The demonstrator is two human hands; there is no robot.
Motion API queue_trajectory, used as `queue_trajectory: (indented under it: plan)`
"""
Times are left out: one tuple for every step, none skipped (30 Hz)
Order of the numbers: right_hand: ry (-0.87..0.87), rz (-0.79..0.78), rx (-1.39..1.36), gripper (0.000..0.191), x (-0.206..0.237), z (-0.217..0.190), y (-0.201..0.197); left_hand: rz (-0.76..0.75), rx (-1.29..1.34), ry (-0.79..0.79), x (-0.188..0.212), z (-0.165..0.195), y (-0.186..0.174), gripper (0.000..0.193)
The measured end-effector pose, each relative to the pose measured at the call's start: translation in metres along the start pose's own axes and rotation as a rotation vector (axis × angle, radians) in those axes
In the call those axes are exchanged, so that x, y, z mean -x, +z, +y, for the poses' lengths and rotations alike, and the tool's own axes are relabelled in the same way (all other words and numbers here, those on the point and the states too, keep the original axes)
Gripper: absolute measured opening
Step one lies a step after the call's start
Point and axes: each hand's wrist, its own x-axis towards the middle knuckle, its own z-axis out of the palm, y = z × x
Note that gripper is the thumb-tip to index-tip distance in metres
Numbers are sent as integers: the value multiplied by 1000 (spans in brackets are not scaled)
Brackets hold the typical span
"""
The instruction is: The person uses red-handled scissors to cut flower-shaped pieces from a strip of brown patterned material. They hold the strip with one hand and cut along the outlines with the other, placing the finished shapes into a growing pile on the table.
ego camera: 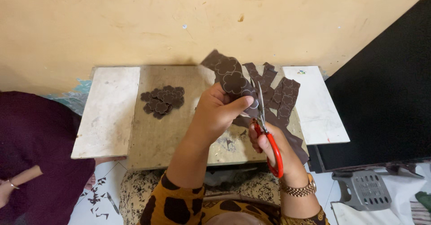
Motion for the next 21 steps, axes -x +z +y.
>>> queue_trajectory:
  plan:
    - [-4, 10, -15, 67, 0, -1, 1, -5, 25, -5, 0, -1, 1, 13]
    - [-10, 20, -29, 67, 0, -2, 3, -10, 50, -9, 0, -2, 1, 11]
    - [-15, 30, -44, 68, 0, -2, 4, -16, 75, -13, 0, -2, 2, 10]
    - [-16, 38, -46, 67, -1, -2, 5, -3, 99, 0, 0, -4, 4, 10]
    - [-17, 46, -49, 67, -2, -1, 6, 10, 123, 13, 0, -6, 7, 10]
    - [-19, 54, -51, 66, -3, -1, 6, 22, 147, 27, 1, -6, 9, 11]
    - [-27, 52, -46, 66, -4, -1, 6, 32, 120, 22, 1, -6, 9, 10]
    - [-35, 51, -41, 65, -3, 0, 5, 43, 92, 17, 1, -6, 10, 9]
    - [-44, 49, -36, 64, -4, 0, 5, 53, 64, 13, 1, -6, 10, 9]
    - [-42, 48, -38, 64, -4, 1, 4, 61, 53, 12, 1, -5, 10, 9]
    - [-41, 47, -40, 63, -4, 1, 4, 69, 42, 9, 2, -5, 10, 8]
    - [-39, 47, -42, 62, -4, 2, 3, 77, 31, 6, 2, -6, 11, 8]
    - [-34, 50, -45, 61, -4, 2, 3, 84, 23, 23, 2, -6, 11, 8]
    - [-27, 52, -49, 60, -4, 3, 3, 91, 15, 39, 1, -7, 11, 8]
    - [-20, 55, -54, 60, -4, 3, 4, 99, 7, 55, 2, -8, 11, 9]
    - [-20, 76, -51, 58, -4, 4, 4, 107, 12, 51, 1, -9, 12, 9]
    - [-21, 97, -48, 57, -5, 4, 6, 114, 17, 49, 1, -10, 13, 10]
    - [-22, 119, -45, 56, -6, 5, 8, 121, 23, 45, 1, -11, 13, 11]
    - [-27, 137, -48, 55, -6, 6, 10, 124, 19, 41, 1, -12, 13, 11]
    - [-32, 154, -51, 54, -6, 7, 11, 128, 15, 36, 1, -14, 14, 12]
    - [-38, 172, -55, 53, -6, 8, 12, 130, 12, 31, 1, -15, 15, 12]
